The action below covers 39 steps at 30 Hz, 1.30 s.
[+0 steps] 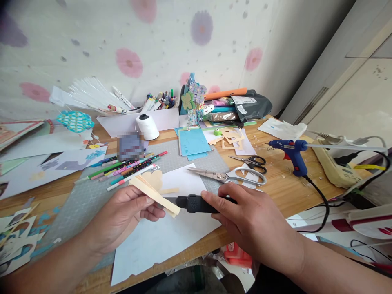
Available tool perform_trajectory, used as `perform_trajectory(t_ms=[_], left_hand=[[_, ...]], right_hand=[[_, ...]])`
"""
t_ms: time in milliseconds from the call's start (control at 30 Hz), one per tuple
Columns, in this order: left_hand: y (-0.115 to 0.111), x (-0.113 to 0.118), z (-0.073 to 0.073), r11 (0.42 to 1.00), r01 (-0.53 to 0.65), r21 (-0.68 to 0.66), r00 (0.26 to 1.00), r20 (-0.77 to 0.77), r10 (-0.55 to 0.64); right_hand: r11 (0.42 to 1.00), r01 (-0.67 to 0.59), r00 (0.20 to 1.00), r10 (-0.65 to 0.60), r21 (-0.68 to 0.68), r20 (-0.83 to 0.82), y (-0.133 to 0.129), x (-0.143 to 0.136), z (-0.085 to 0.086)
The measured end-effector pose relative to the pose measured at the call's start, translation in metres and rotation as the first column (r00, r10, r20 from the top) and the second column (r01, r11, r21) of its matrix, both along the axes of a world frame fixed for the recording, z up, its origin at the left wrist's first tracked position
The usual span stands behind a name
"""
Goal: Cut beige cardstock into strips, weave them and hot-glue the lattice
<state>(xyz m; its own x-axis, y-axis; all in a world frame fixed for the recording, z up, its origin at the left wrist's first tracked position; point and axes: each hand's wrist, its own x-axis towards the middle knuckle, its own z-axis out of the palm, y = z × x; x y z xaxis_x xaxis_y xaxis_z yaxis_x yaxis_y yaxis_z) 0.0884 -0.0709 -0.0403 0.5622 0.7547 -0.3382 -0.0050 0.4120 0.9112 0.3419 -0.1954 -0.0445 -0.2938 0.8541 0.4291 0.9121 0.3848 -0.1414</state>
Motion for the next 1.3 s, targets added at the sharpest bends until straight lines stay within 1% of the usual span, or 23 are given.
perform_trajectory(t_ms=[133,233,367,533,700,800,933,1067,1200,1300], left_hand=[[0.0,0.0,-0.001,1.0,0.018,0.014,1.0,0.014,-0.018],[0.0,-0.001,-0.003,0.999,0.03,0.022,0.999,0.033,-0.03],[-0.001,-0.001,-0.003,0.999,0.015,0.042,0.999,0.048,-0.017],[-0.002,0.0,-0.004,0.999,0.008,0.037,0.999,0.031,-0.009],[-0.003,0.001,-0.005,0.998,0.023,0.052,0.999,0.032,-0.025],[-0.004,0.001,-0.005,0.998,-0.001,0.062,0.999,0.05,-0.002],[-0.005,0.002,-0.005,0.996,-0.02,0.084,0.997,0.081,0.014],[-0.006,0.002,-0.007,0.993,-0.02,0.114,0.997,0.073,0.012],[-0.007,0.001,-0.01,0.987,0.013,0.157,0.998,0.056,-0.022],[-0.008,0.001,-0.01,0.984,0.012,0.18,0.998,0.056,-0.022]], right_hand=[[1.0,-0.005,1.0,0.004,-0.028,-0.031,0.0,0.001,0.0],[1.0,-0.003,0.999,0.002,-0.024,-0.035,-0.001,0.002,0.0],[1.0,0.014,0.999,-0.014,-0.006,-0.046,-0.002,0.004,0.0],[1.0,0.0,0.998,-0.001,-0.02,-0.061,-0.001,0.004,0.0],[1.0,-0.008,0.998,0.006,-0.027,-0.068,0.0,0.001,0.001],[0.999,-0.01,0.996,0.006,-0.041,-0.092,0.0,0.001,0.001],[0.999,-0.006,0.993,0.0,-0.053,-0.115,-0.001,0.002,0.001],[0.996,-0.011,0.988,-0.002,-0.084,-0.155,-0.001,0.0,0.001],[0.992,-0.025,0.987,0.005,-0.125,-0.16,0.001,-0.005,0.001],[0.991,-0.024,0.986,0.001,-0.133,-0.167,0.002,-0.007,0.001]])
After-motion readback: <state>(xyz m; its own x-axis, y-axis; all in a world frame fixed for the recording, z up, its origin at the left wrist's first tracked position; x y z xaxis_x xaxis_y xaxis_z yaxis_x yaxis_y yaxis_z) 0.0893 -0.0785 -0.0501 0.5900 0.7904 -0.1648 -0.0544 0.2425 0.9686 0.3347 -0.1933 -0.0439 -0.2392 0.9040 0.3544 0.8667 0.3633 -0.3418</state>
